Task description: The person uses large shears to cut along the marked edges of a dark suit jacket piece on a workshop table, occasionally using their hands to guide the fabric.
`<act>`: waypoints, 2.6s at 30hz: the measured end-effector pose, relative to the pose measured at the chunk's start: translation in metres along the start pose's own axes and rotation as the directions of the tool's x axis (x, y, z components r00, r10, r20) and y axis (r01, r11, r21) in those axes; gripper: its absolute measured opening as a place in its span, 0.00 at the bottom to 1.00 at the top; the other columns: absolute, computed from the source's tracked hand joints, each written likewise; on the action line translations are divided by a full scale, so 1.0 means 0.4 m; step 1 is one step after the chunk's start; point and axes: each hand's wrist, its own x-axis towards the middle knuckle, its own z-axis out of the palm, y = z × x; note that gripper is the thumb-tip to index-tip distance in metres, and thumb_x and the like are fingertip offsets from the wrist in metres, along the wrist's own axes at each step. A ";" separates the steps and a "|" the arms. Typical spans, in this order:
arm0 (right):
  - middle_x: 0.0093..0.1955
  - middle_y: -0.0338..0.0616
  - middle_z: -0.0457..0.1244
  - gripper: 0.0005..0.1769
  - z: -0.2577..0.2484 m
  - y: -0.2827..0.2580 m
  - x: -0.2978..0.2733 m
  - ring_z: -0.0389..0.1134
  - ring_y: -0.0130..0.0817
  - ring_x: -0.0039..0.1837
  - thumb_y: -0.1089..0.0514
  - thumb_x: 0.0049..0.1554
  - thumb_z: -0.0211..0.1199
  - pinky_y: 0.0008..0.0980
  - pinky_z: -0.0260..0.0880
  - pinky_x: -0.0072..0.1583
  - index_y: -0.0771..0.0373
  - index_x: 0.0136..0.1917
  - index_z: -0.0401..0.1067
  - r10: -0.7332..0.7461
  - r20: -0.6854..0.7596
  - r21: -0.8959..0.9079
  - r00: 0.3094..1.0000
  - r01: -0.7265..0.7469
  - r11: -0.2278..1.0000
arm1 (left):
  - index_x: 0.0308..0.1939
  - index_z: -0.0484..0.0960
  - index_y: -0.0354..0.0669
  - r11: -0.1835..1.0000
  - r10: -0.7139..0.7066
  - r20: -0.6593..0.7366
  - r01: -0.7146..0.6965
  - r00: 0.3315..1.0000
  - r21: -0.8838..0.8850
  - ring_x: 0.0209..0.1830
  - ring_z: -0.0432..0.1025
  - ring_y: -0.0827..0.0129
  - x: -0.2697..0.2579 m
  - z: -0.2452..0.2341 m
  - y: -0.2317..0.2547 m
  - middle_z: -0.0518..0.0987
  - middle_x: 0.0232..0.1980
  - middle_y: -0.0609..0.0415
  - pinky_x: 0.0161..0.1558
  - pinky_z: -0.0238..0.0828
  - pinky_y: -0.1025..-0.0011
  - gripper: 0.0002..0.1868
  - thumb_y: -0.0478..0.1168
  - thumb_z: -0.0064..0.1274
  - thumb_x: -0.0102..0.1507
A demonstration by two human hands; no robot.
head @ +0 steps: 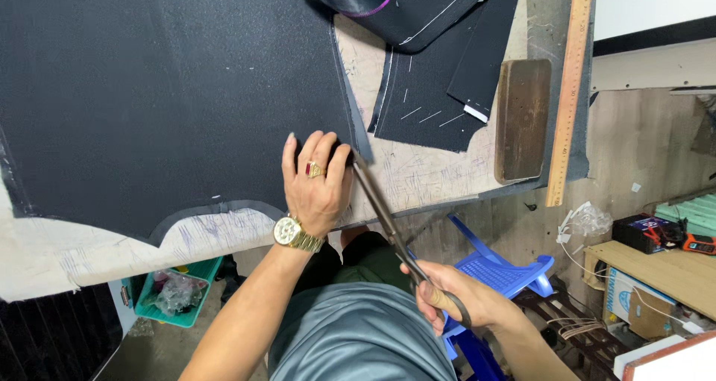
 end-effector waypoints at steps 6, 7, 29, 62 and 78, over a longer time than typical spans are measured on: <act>0.27 0.40 0.59 0.30 -0.001 -0.015 -0.060 0.65 0.30 0.26 0.41 0.61 0.50 0.30 0.74 0.33 0.60 0.69 0.64 0.061 -0.251 -0.184 0.966 -0.110 0.977 | 0.41 0.84 0.39 0.993 0.010 0.050 -0.004 0.999 -0.118 0.52 0.76 0.53 -0.016 -0.046 -0.031 0.81 0.49 0.45 0.64 0.61 0.44 0.07 0.33 0.52 0.62; 0.27 0.39 0.60 0.31 -0.003 -0.015 -0.070 0.66 0.29 0.27 0.39 0.60 0.50 0.29 0.73 0.35 0.60 0.69 0.64 0.077 -0.284 -0.201 0.956 -0.138 0.970 | 0.41 0.85 0.39 0.993 -0.030 0.033 0.033 0.999 -0.113 0.51 0.77 0.53 -0.030 -0.053 -0.049 0.81 0.49 0.45 0.63 0.61 0.44 0.09 0.31 0.50 0.60; 0.25 0.47 0.63 0.16 -0.099 -0.168 0.154 0.64 0.33 0.25 0.63 0.64 0.64 0.28 0.65 0.29 0.70 0.64 0.68 -0.595 -0.786 -0.587 0.168 0.096 0.804 | 0.47 0.84 0.45 0.970 -0.079 0.020 0.082 0.997 -0.230 0.54 0.77 0.53 -0.195 -0.081 -0.020 0.82 0.51 0.49 0.62 0.67 0.49 0.14 0.30 0.58 0.58; 0.48 0.57 0.69 0.24 -0.037 -0.371 0.419 0.74 0.38 0.44 0.63 0.58 0.63 0.59 0.85 0.48 0.72 0.65 0.61 -0.383 -0.734 0.008 0.561 0.571 0.821 | 0.47 0.82 0.47 0.997 -0.015 0.020 0.017 1.000 -0.075 0.52 0.74 0.58 -0.066 -0.049 -0.102 0.78 0.48 0.52 0.56 0.64 0.55 0.11 0.49 0.55 0.67; 0.45 0.43 0.67 0.10 -0.039 -0.269 0.428 0.66 0.41 0.52 0.55 0.49 0.70 0.49 0.62 0.65 0.56 0.46 0.76 -0.713 0.477 -0.859 0.513 0.101 -0.502 | 0.48 0.85 0.46 0.985 -0.072 0.054 0.080 0.996 -0.154 0.52 0.74 0.56 0.031 -0.090 -0.163 0.79 0.48 0.52 0.54 0.63 0.56 0.07 0.41 0.56 0.68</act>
